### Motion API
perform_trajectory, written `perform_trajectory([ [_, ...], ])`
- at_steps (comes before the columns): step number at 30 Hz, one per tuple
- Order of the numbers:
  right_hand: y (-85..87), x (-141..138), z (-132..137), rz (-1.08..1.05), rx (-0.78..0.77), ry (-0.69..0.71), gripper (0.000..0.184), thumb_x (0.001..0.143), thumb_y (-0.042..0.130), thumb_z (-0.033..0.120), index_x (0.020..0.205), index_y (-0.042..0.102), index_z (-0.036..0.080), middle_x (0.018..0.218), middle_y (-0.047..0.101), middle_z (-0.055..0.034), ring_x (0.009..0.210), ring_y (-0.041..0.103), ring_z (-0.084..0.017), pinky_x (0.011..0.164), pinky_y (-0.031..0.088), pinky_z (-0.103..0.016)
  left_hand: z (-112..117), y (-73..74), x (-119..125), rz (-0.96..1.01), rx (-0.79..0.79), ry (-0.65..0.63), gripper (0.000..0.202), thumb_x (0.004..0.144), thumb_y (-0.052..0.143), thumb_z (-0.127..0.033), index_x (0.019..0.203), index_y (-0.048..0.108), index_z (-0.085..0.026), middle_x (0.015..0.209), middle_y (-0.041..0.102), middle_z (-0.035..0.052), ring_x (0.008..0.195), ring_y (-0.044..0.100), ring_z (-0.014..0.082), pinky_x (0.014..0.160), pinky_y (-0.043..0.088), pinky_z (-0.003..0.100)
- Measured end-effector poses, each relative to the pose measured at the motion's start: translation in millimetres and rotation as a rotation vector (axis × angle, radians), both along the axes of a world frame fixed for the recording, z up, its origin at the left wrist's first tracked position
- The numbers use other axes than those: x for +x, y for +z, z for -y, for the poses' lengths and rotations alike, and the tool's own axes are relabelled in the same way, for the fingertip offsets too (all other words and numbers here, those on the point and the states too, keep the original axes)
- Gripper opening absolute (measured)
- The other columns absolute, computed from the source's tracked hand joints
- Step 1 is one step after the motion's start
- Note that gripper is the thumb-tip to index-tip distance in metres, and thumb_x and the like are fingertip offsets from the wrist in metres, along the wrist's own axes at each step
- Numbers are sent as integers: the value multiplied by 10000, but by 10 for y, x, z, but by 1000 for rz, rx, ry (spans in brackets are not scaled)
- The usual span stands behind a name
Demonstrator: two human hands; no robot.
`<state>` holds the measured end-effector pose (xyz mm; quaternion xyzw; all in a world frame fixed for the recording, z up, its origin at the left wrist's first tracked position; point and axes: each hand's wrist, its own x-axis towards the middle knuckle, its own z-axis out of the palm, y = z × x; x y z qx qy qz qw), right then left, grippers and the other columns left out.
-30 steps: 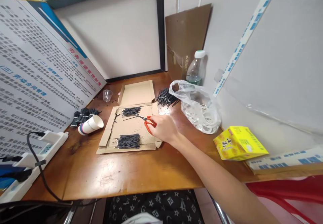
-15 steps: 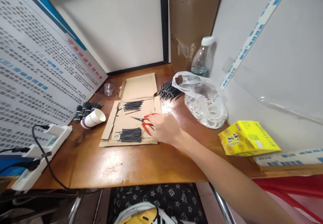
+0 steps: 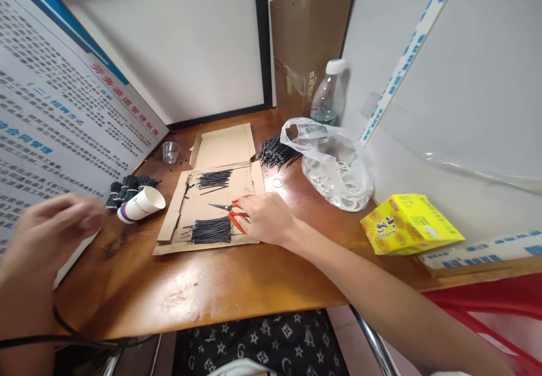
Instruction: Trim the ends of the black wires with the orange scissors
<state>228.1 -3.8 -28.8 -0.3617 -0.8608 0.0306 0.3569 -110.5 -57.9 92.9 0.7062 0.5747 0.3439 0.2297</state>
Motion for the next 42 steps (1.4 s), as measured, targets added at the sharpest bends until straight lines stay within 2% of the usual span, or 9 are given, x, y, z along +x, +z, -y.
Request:
perform_trajectory([
  [3,-26,-5,0,-2,0,-8,239,842,474,245,743,665,141,736,707,-57,600,616,-141,535,372,-245,-373,-320,491,-244,-120,-171,230,892,514,-267,702,569,-149,593,511,-31,538,440,77,512,334,196],
  [7,-49,4,-19,6,5,-17,212,822,491,225,785,682,141,747,715,-55,587,618,-143,549,387,-246,-503,-640,982,-489,-98,-390,121,827,542,-212,785,644,-164,695,619,14,627,529,133,597,388,248],
  [11,-82,15,-24,19,8,-21,198,803,515,221,771,692,140,715,707,-59,577,609,-151,546,370,-250,-682,-791,1147,-583,-76,-295,129,775,577,-196,665,636,-161,646,623,42,599,524,158,566,352,262],
  [16,-80,25,-30,3,30,-60,202,793,536,255,726,690,143,638,680,-57,513,553,-149,543,348,-263,-1008,-812,1203,-527,-46,-149,199,761,564,-165,568,599,-131,553,584,46,545,499,152,544,338,270],
  [19,-41,41,-52,-24,29,-96,199,793,535,255,720,684,146,613,666,-50,505,542,-147,549,354,-262,-898,-848,1217,-441,15,-173,203,842,485,-189,710,623,-120,643,628,43,606,542,150,575,379,253],
  [24,-67,38,-66,7,17,-63,178,782,539,233,709,681,153,665,693,-44,510,557,-136,535,352,-253,-555,-1000,1046,-383,79,-382,164,881,520,-235,804,639,-152,754,639,27,685,553,143,656,416,254],
  [28,-143,-11,-25,11,-72,-10,212,805,513,232,716,686,148,675,696,-48,530,579,-135,526,353,-246,-494,-1094,934,-399,119,-508,134,894,534,-222,879,656,-170,826,608,56,778,555,172,710,427,289],
  [35,-141,-27,33,12,-27,17,229,819,497,252,738,682,145,646,683,-34,496,547,-123,517,363,-246,-454,-1142,1038,-367,146,-401,143,864,539,-111,743,598,-158,747,573,32,732,541,156,674,422,270],
  [42,-52,9,45,-83,-14,-27,168,774,557,252,706,670,148,614,662,-25,449,499,-104,481,360,-243,-375,-1066,1005,-290,223,-258,115,852,510,-69,792,542,-162,718,587,7,666,534,130,628,416,246],
])
